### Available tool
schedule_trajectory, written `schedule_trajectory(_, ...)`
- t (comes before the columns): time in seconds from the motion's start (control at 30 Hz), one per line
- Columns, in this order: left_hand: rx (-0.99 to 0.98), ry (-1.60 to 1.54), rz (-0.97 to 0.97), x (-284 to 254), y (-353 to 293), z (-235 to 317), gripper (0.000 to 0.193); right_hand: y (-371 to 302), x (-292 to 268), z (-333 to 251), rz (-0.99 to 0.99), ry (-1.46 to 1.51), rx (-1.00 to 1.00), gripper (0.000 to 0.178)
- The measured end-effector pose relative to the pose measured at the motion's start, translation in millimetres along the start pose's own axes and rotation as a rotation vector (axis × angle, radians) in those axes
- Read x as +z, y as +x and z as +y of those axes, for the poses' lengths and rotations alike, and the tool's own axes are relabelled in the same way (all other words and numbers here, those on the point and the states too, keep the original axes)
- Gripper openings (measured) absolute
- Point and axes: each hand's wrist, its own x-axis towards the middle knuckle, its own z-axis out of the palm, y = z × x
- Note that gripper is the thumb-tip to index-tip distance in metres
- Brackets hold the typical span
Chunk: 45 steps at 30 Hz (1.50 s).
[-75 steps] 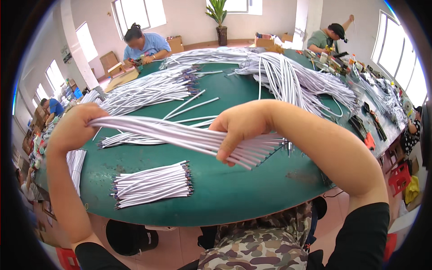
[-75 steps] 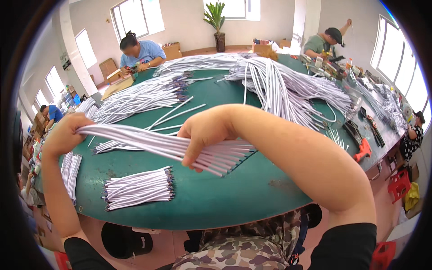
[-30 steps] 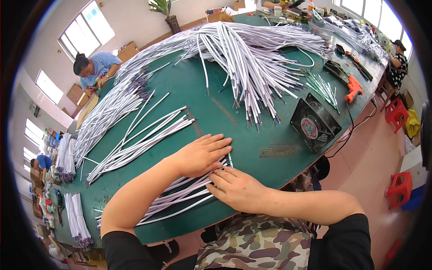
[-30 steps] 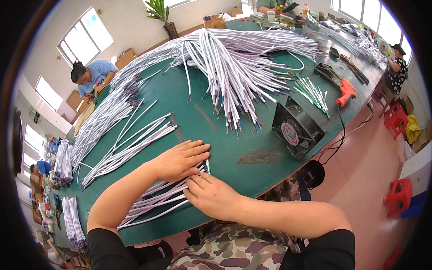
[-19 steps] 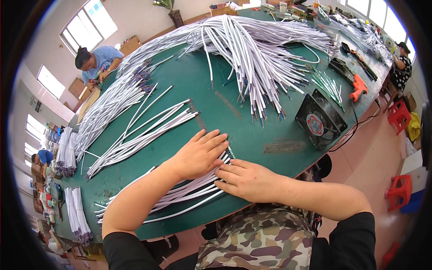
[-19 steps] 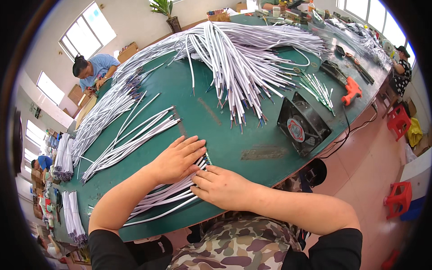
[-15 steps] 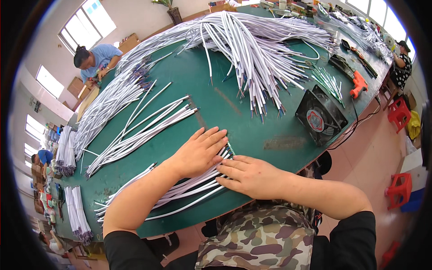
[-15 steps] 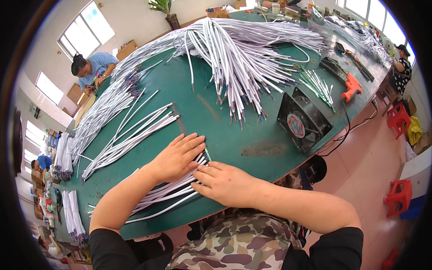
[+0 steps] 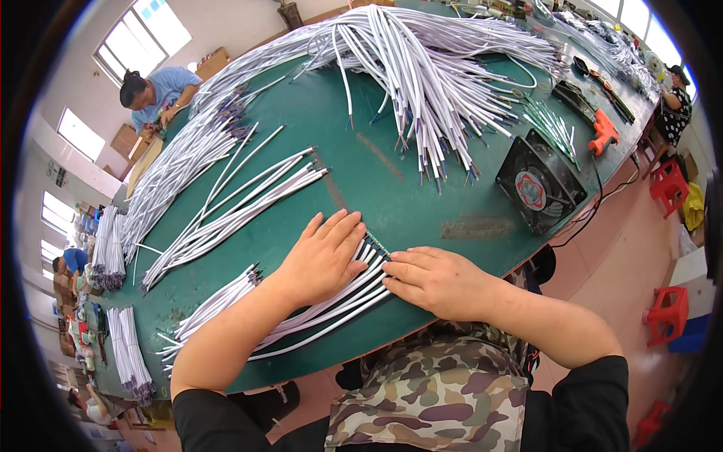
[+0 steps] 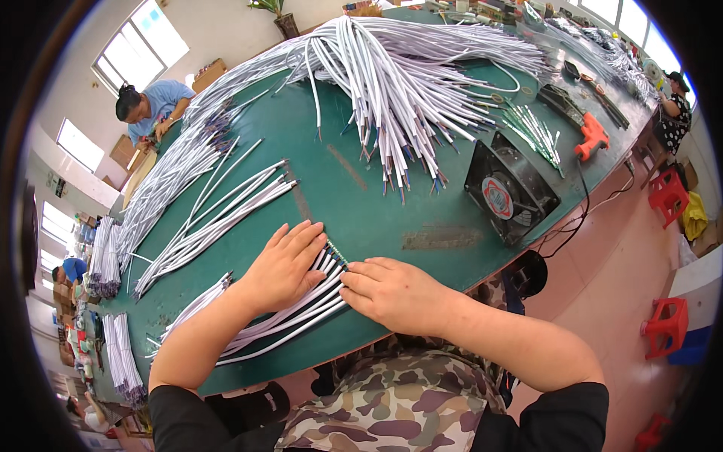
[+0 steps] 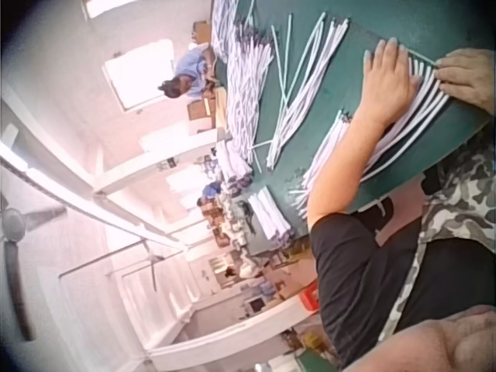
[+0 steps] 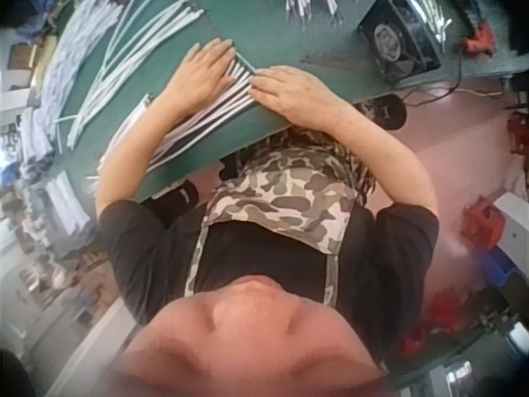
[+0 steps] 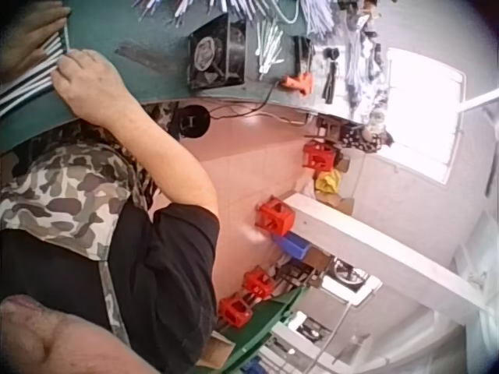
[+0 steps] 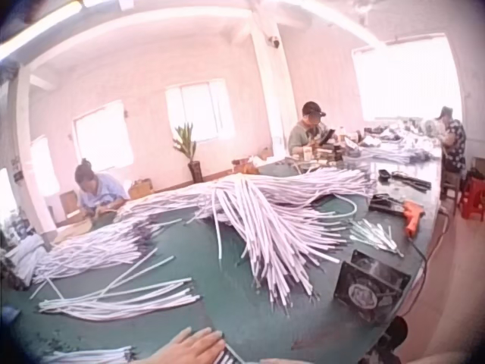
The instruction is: The person positions cables along a circuit board strip by hand and solders their wire ends to the strip using a soldering iron.
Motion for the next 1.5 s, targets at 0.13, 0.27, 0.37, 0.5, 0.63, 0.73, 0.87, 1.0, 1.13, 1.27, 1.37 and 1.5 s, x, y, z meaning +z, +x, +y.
schedule_trajectory(0.13,-0.007,-0.073,0.058,-4,3,-1,0.063,-2,-5,-6,-0.023,0.075,0.057,0.031)
schedule_trajectory(0.27,0.083,-0.12,0.057,-19,6,5,0.065,-14,-18,-7,0.003,0.097,0.192,0.036)
schedule_trajectory(0.37,0.237,-0.155,0.018,-24,7,17,0.067,-28,-31,-10,0.031,0.116,0.291,0.033)
schedule_trajectory(0.5,0.35,-0.105,-0.066,-17,3,34,0.071,-47,-48,-16,0.094,0.116,0.361,0.029)
schedule_trajectory(0.63,0.293,-0.04,-0.105,-1,-2,36,0.079,-66,-71,-19,0.215,0.061,0.397,0.03)
schedule_trajectory(0.73,0.301,-0.005,-0.079,-1,-2,36,0.08,-77,-92,-21,0.274,-0.013,0.424,0.03)
schedule_trajectory(0.87,0.297,0.003,-0.145,-5,-1,36,0.081,-94,-117,-14,0.336,-0.062,0.41,0.026)
schedule_trajectory(1.0,0.25,-0.154,-0.101,-13,5,32,0.086,-131,-156,-1,0.429,-0.21,0.532,0.023)
schedule_trajectory(1.13,0.131,0.033,-0.087,-18,24,19,0.094,-177,-184,38,0.589,-0.224,0.714,0.022)
schedule_trajectory(1.27,0.126,-0.004,-0.167,-5,26,14,0.098,-229,-202,96,0.977,-0.026,0.936,0.02)
schedule_trajectory(1.37,0.011,-0.017,-0.154,-1,13,17,0.096,-241,-207,149,0.965,-0.149,1.141,0.018)
schedule_trajectory(1.5,-0.081,0.004,-0.126,5,-2,22,0.098,-261,-202,224,0.996,-0.091,1.37,0.031)
